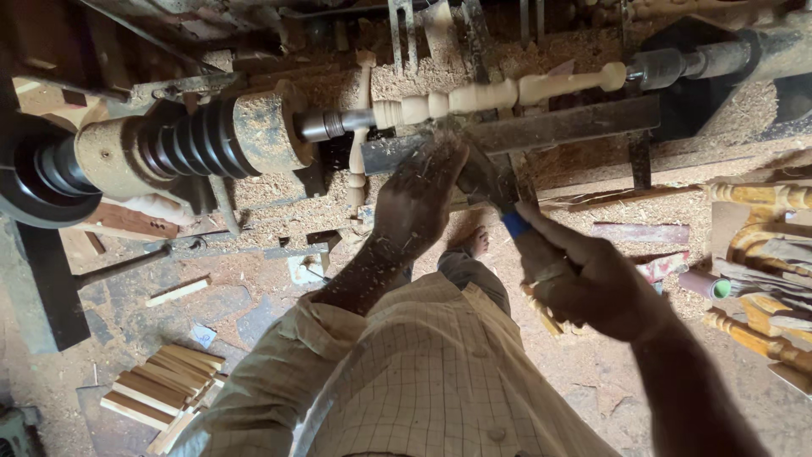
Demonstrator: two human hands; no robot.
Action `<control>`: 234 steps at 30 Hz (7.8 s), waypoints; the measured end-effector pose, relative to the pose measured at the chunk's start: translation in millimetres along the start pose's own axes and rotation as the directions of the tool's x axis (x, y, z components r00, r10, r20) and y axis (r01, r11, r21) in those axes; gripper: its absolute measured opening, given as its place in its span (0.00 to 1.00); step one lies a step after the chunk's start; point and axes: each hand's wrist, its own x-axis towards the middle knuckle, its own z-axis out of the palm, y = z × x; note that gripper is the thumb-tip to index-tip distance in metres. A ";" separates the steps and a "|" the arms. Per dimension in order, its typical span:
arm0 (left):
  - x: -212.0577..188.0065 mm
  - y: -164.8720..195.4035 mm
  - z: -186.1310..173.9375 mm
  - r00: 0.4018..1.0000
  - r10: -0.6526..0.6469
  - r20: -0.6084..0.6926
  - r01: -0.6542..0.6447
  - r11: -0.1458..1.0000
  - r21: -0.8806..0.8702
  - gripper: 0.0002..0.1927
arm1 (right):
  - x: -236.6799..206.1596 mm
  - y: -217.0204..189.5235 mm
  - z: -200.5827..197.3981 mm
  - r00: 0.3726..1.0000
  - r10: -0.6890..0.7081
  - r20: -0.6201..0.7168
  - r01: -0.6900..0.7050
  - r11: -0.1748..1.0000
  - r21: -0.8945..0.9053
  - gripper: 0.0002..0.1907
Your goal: The person turns a wooden spindle blank on a lathe, holding a long chisel against the rotating wood to shape beads and profiles, steadying the tool with the other hand. They later switch to a smaller gouge and continue cutting the spindle while the lathe spins.
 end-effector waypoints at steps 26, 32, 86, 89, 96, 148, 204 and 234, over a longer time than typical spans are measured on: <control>2.7 -11.4 -15.7 0.992 0.130 0.003 -0.129 0.986 -0.107 0.24 | 1.7 -23.0 54.3 0.890 0.400 -0.219 -0.431 0.896 -0.112 0.53; 7.8 -19.0 -12.0 0.975 0.211 0.075 -0.198 0.968 -0.153 0.23 | 10.6 -50.4 105.8 0.761 0.465 -0.452 -0.505 0.862 0.035 0.53; 15.1 -47.4 -16.3 0.972 0.224 0.064 -0.201 0.947 -0.251 0.19 | 70.0 -42.7 169.5 0.904 0.208 -0.374 -0.126 0.965 0.231 0.57; 16.7 -32.7 -13.8 0.986 0.156 0.049 -0.139 0.956 -0.258 0.18 | 45.0 -37.4 131.6 0.970 0.063 -0.234 0.026 0.933 0.360 0.53; 21.6 -23.0 -19.7 0.972 0.143 0.184 -0.104 0.973 -0.205 0.25 | 37.1 -37.1 103.2 0.996 -0.037 -0.083 0.073 0.869 0.489 0.55; -100.8 50.8 -32.8 0.940 -0.285 0.186 0.332 0.891 -0.309 0.17 | -61.6 52.1 56.4 0.931 -0.147 -0.334 0.225 0.952 0.209 0.53; 0.4 -58.3 -11.4 0.927 0.281 0.248 -0.226 0.947 -0.228 0.22 | 100.7 -45.5 187.0 0.743 0.464 -0.481 -0.266 0.865 0.425 0.60; 33.3 19.4 3.1 0.993 0.119 -0.013 -0.119 0.993 -0.012 0.19 | 0.3 15.6 18.7 0.991 -0.006 -0.132 0.050 0.942 0.331 0.45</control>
